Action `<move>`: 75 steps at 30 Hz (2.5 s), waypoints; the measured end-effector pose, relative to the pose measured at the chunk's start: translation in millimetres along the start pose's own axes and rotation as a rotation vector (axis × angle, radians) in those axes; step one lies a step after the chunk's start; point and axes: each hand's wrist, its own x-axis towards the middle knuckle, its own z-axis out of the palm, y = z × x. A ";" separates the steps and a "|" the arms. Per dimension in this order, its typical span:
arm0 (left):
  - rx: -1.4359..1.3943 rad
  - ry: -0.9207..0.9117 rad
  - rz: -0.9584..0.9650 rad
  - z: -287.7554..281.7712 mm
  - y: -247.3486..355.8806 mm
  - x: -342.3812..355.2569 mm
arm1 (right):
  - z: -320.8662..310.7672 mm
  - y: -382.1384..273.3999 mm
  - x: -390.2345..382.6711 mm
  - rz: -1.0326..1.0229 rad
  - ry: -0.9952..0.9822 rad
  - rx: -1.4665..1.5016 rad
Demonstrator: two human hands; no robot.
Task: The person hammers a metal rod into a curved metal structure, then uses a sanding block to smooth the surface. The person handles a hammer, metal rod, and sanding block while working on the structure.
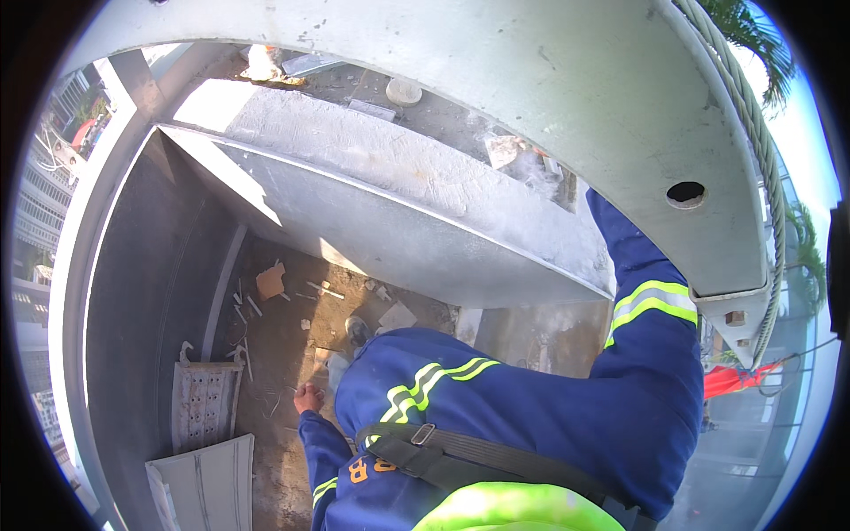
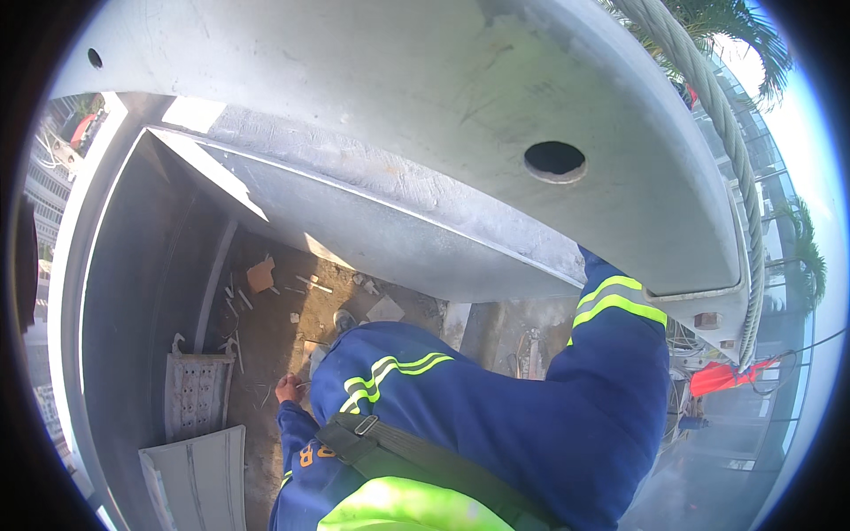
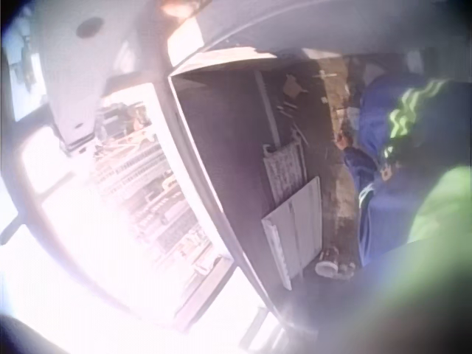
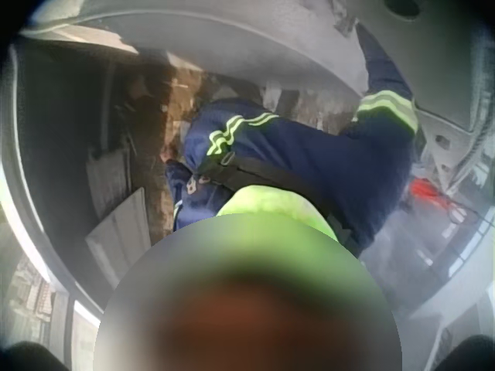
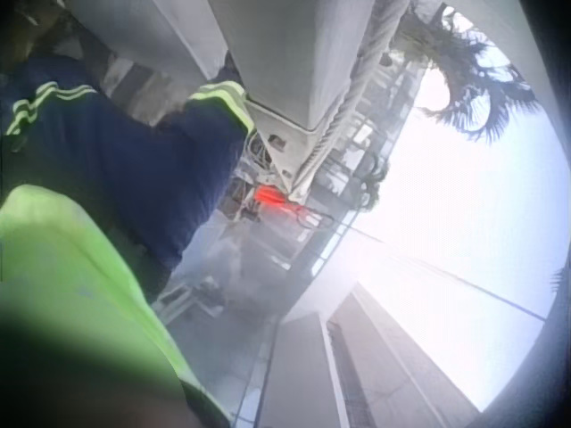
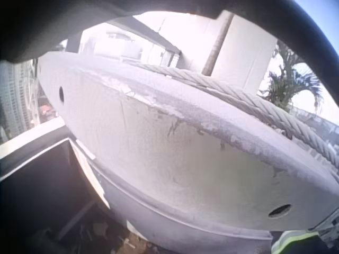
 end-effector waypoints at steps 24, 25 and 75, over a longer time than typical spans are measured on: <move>-0.305 0.046 0.012 -73.2 -115.8 -64.9 | 50.8 -73.2 -70.5 -0.031 -0.115 0.205; -0.320 0.059 -0.017 -70.5 -122.7 -65.9 | 48.0 -50.3 -94.7 -0.089 -0.125 0.132; 0.385 -0.009 0.927 241.8 175.9 -237.6 | 191.1 -23.8 -116.8 -0.261 0.059 1.333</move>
